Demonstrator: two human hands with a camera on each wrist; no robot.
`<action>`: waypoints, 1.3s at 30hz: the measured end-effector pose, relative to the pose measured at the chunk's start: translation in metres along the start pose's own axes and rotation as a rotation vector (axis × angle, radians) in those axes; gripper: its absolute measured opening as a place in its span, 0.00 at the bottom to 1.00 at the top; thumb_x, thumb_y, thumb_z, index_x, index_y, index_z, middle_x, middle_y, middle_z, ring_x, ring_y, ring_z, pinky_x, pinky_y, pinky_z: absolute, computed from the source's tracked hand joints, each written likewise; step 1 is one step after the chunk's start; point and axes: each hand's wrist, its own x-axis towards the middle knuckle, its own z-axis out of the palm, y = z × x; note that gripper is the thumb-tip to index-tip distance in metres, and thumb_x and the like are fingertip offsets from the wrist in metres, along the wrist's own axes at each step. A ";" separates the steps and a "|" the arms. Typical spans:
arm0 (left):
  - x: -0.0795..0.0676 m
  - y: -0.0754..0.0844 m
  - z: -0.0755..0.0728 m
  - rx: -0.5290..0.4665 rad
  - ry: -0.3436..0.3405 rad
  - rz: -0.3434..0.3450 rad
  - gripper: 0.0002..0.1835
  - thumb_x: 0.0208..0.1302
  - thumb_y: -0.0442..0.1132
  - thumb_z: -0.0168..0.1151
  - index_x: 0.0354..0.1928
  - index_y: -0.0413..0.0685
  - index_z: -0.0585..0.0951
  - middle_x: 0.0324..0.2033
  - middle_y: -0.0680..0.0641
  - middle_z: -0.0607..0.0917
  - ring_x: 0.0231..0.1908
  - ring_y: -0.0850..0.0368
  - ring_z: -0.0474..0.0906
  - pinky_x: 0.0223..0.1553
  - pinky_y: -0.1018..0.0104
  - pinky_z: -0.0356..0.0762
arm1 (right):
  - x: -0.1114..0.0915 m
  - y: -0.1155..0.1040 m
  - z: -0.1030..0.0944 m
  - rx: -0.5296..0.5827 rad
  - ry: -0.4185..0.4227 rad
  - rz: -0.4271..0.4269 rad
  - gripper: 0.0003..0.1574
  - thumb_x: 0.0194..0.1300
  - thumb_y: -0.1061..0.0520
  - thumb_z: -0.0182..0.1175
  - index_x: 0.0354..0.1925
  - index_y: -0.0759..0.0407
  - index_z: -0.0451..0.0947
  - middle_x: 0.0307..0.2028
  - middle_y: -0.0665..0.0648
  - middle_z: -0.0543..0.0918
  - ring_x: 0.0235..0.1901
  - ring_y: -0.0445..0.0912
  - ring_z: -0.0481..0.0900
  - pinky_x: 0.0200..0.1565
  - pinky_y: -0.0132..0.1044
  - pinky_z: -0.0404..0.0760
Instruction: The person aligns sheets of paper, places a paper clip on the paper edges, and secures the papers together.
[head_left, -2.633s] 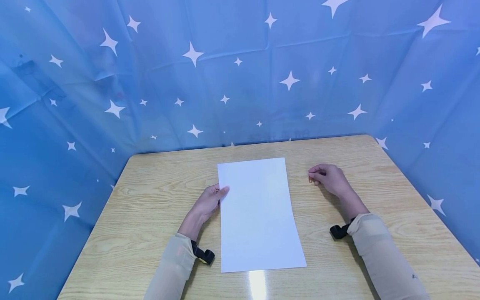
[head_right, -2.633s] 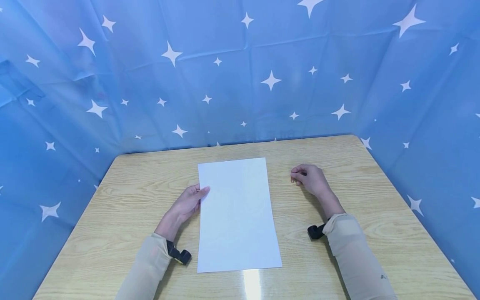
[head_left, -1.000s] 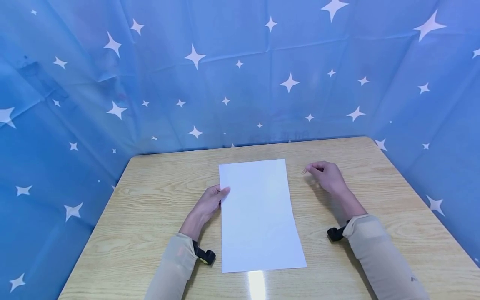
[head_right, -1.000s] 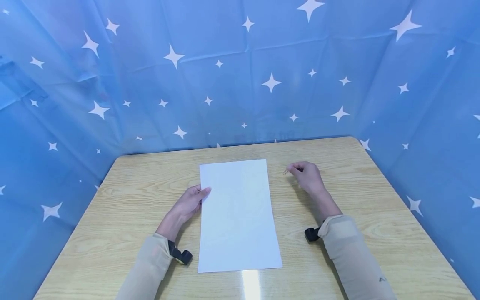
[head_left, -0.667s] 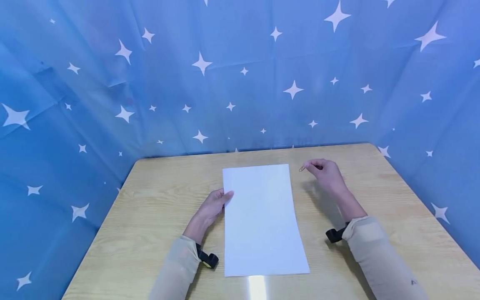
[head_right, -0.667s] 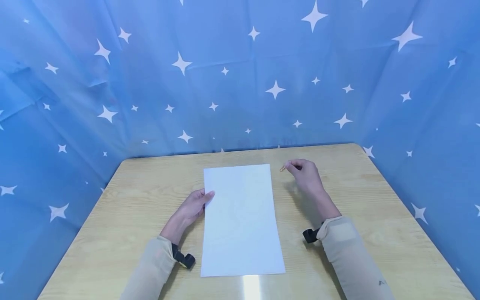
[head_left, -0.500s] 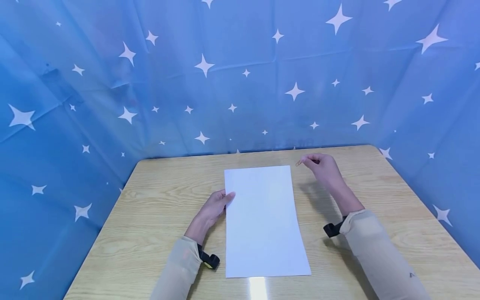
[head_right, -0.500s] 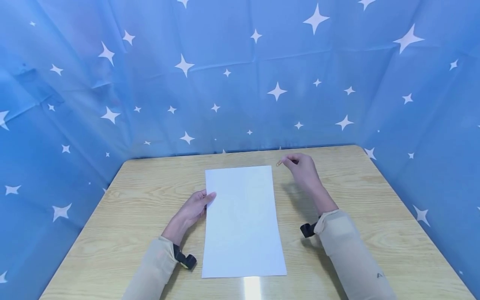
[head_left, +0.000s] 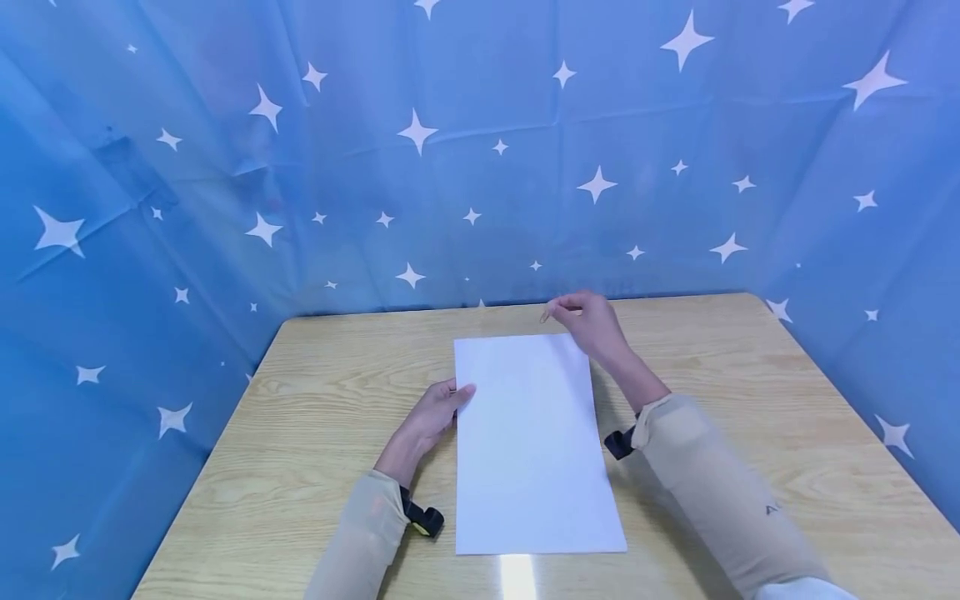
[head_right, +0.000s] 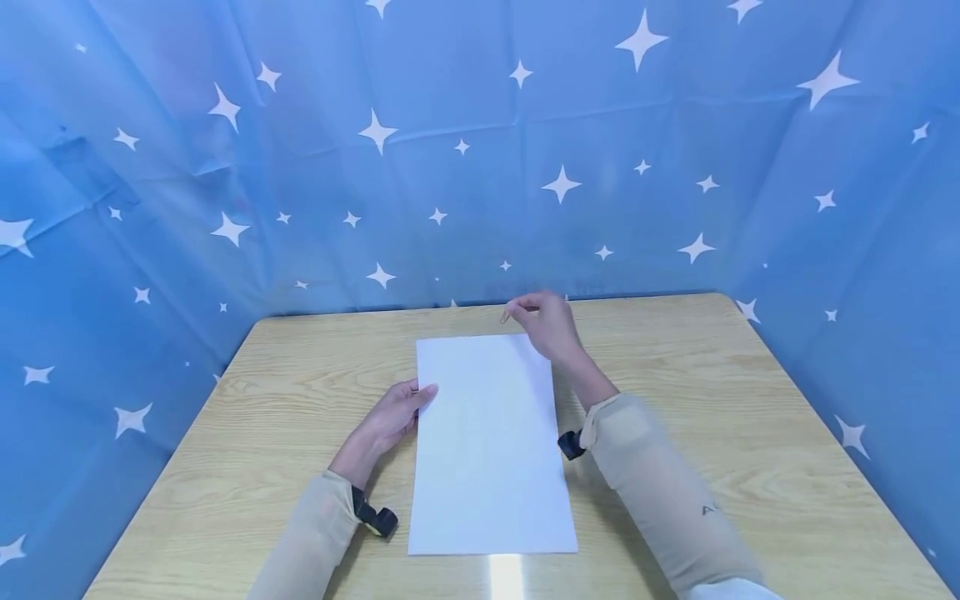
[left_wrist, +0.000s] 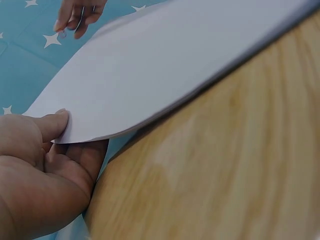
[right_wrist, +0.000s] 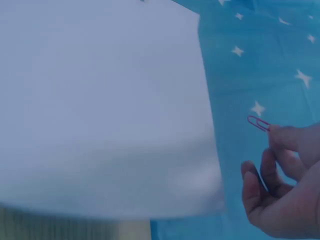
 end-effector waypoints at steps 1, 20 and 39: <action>0.000 0.000 0.000 0.002 -0.002 0.002 0.17 0.75 0.46 0.50 0.54 0.43 0.79 0.43 0.42 0.85 0.34 0.57 0.80 0.36 0.68 0.75 | 0.001 -0.002 0.005 0.000 -0.011 -0.005 0.19 0.71 0.49 0.57 0.49 0.60 0.83 0.53 0.62 0.78 0.55 0.56 0.72 0.47 0.50 0.76; 0.003 -0.002 0.002 -0.001 -0.007 0.004 0.18 0.75 0.46 0.50 0.56 0.43 0.78 0.45 0.42 0.85 0.39 0.53 0.82 0.37 0.66 0.77 | 0.014 -0.031 0.065 -0.021 -0.096 -0.074 0.11 0.71 0.51 0.59 0.41 0.53 0.86 0.44 0.54 0.80 0.47 0.48 0.75 0.39 0.42 0.77; 0.001 -0.001 0.001 -0.013 -0.033 0.015 0.19 0.75 0.46 0.50 0.58 0.41 0.76 0.45 0.41 0.85 0.41 0.51 0.83 0.37 0.64 0.78 | 0.015 -0.039 0.100 -0.047 -0.081 -0.131 0.10 0.70 0.52 0.60 0.40 0.53 0.86 0.39 0.51 0.79 0.41 0.44 0.75 0.35 0.36 0.77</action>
